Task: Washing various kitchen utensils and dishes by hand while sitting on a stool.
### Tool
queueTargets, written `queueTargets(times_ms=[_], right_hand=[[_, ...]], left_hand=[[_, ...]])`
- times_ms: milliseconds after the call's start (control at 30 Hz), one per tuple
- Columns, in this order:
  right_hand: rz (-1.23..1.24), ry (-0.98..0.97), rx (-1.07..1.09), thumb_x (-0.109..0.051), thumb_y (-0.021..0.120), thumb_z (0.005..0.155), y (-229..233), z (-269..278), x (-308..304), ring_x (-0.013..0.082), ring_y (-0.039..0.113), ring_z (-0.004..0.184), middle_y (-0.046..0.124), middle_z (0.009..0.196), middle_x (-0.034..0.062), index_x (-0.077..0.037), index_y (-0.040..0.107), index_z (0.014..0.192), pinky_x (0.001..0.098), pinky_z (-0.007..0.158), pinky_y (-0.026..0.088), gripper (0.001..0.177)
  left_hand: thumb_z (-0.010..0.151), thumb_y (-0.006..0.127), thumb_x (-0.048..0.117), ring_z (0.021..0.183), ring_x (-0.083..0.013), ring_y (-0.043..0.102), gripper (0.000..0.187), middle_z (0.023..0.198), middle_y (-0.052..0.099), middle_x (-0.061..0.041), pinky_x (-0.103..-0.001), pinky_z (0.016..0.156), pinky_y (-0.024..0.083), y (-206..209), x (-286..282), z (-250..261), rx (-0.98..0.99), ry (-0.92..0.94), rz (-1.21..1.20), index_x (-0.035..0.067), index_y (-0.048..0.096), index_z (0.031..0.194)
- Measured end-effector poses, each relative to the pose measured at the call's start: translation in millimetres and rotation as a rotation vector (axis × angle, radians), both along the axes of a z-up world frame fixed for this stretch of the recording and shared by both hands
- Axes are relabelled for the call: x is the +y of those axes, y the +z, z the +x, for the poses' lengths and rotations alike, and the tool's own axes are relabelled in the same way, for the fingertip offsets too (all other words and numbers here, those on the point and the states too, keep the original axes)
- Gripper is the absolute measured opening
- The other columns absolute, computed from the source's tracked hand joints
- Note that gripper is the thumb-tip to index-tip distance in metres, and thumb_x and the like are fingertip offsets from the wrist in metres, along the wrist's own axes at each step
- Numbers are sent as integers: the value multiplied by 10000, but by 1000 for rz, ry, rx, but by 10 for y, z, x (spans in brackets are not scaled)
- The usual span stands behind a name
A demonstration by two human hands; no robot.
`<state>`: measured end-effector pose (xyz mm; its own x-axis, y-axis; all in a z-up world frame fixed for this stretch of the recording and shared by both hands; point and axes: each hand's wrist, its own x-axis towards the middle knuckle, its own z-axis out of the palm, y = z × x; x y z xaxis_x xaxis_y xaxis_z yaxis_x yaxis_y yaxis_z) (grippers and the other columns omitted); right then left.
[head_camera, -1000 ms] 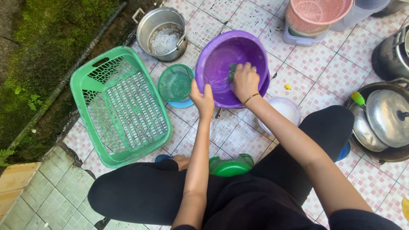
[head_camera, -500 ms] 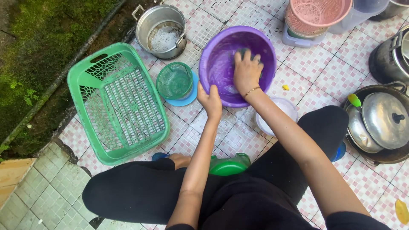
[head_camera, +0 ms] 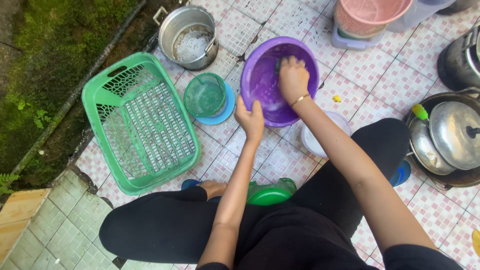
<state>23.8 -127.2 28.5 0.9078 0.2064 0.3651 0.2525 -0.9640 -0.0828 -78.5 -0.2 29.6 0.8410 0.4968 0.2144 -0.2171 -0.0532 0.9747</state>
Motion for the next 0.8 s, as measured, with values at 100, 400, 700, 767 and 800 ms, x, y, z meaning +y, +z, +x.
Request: queueTargets(times_ms=[100,400,700,767,800], right_hand=[[-83,-46,242,-122,641,872,-276,-118,-63,341,726,907,727,985,171,-52,737,977,426,691,597,158],[640,88,594,-226,705,791,-647,239,14,427,726,901,734,957,258,-31,697,1064,484,807,561,335],[-130,-81,391,-158,657,870,-379,-161,-29,304,763,830,760,903,162,-78,764,929,422,646,605,146],[-151,-19,557,-172,630,915,-258,-298,124,298,770,864,772,940,166,-81,782,947,430,674,600,181],[2,88,607,-199,659,882,-148,-344,214,330,746,849,761,923,206,-68,775,979,449,703,580,201]], left_hand=[[860,582,22,844,-244,663,233,952,702,-152,-393,832,551,27,47,120,-36,47,22,-52,615,1078],[863,663,95,870,-329,697,323,953,711,-212,-438,817,531,-231,-312,-2,151,77,166,-80,602,1129],[833,599,40,794,-291,676,200,903,713,-181,-430,812,547,-121,-19,100,68,107,68,-42,602,1016],[838,596,23,800,-289,663,166,897,704,-180,-429,825,548,-181,-18,106,37,133,69,-44,594,990],[839,589,16,817,-286,656,179,913,697,-178,-425,826,542,-192,-47,100,53,147,44,-44,612,1006]])
